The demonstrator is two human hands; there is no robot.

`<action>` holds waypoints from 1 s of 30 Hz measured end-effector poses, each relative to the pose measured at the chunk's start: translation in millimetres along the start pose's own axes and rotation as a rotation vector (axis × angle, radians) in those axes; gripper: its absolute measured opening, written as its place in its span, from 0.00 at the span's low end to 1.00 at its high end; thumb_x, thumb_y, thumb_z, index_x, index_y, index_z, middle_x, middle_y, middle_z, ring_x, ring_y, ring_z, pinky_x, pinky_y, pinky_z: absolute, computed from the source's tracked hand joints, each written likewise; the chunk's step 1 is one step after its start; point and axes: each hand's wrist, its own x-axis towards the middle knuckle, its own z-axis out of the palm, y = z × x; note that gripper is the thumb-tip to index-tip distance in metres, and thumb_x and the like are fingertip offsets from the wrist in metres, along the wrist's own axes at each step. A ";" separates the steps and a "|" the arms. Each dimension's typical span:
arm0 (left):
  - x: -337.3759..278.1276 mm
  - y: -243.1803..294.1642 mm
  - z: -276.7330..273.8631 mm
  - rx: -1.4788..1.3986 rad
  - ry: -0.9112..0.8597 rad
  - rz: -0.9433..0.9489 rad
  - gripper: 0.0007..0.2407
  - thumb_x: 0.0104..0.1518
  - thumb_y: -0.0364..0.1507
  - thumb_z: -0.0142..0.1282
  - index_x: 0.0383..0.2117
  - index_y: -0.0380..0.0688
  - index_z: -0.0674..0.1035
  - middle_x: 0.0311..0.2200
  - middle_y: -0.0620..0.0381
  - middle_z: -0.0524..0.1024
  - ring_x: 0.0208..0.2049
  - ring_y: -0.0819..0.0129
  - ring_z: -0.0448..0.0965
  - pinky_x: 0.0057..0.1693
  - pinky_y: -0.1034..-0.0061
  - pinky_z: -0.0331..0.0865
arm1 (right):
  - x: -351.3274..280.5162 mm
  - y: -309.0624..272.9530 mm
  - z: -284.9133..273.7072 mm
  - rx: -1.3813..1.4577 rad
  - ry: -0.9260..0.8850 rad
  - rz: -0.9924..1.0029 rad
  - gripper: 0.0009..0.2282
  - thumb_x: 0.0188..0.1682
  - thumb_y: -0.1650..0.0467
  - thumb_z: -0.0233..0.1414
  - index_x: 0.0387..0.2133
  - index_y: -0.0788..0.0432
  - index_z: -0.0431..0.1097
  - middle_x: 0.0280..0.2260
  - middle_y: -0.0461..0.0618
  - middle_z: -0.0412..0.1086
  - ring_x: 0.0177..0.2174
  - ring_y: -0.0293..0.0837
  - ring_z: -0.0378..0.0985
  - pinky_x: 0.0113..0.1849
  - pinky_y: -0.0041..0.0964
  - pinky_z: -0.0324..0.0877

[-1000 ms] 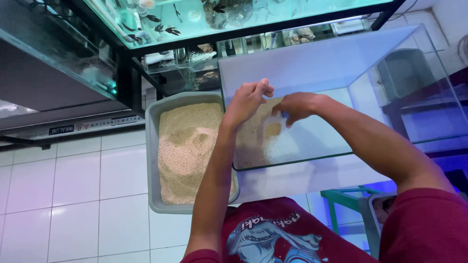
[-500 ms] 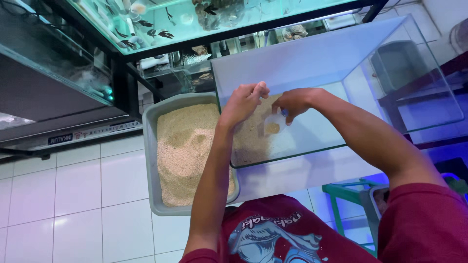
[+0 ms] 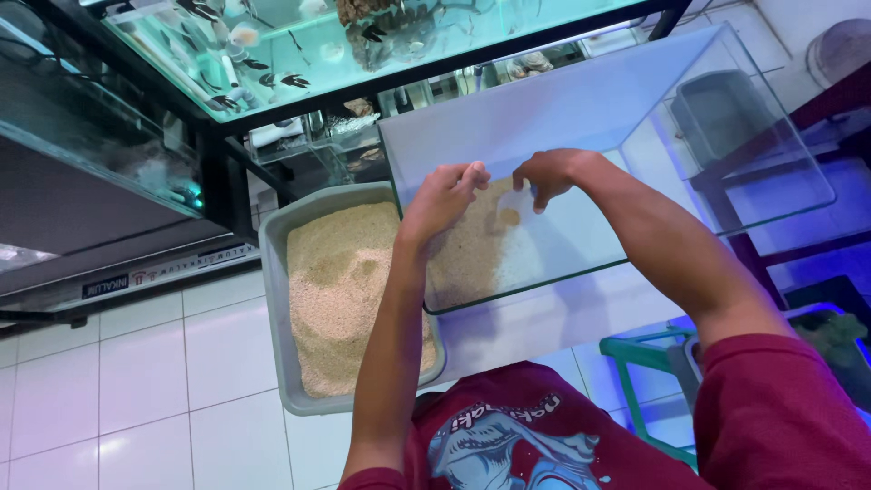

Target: The person uses a plastic cup to scoop sand from a gray bin and pour it into a small glass aquarium tank, repeating the action multiple times.

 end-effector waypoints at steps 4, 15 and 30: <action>-1.3 1.2 -0.8 0.028 -0.016 0.011 0.18 0.67 0.39 0.41 0.40 0.46 0.85 0.38 0.50 0.85 0.39 0.54 0.86 0.50 0.59 0.77 | 9.2 27.0 0.7 -0.010 0.082 0.077 0.27 0.40 0.62 0.69 0.55 0.48 0.71 0.44 0.53 0.80 0.45 0.60 0.81 0.47 0.57 0.75; 2.9 -8.1 3.9 0.099 -0.040 0.040 0.18 0.66 0.41 0.41 0.37 0.47 0.85 0.37 0.46 0.84 0.46 0.42 0.82 0.54 0.50 0.72 | 24.3 74.1 21.6 -0.066 0.358 0.234 0.25 0.40 0.63 0.68 0.50 0.59 0.75 0.38 0.61 0.80 0.39 0.64 0.83 0.38 0.62 0.78; 5.3 -19.1 4.5 0.094 0.007 0.048 0.19 0.67 0.42 0.44 0.57 0.51 0.77 0.52 0.48 0.79 0.57 0.47 0.76 0.63 0.54 0.68 | 14.3 36.9 7.1 -0.070 0.392 0.188 0.23 0.41 0.65 0.66 0.51 0.60 0.76 0.37 0.60 0.79 0.39 0.65 0.82 0.38 0.63 0.76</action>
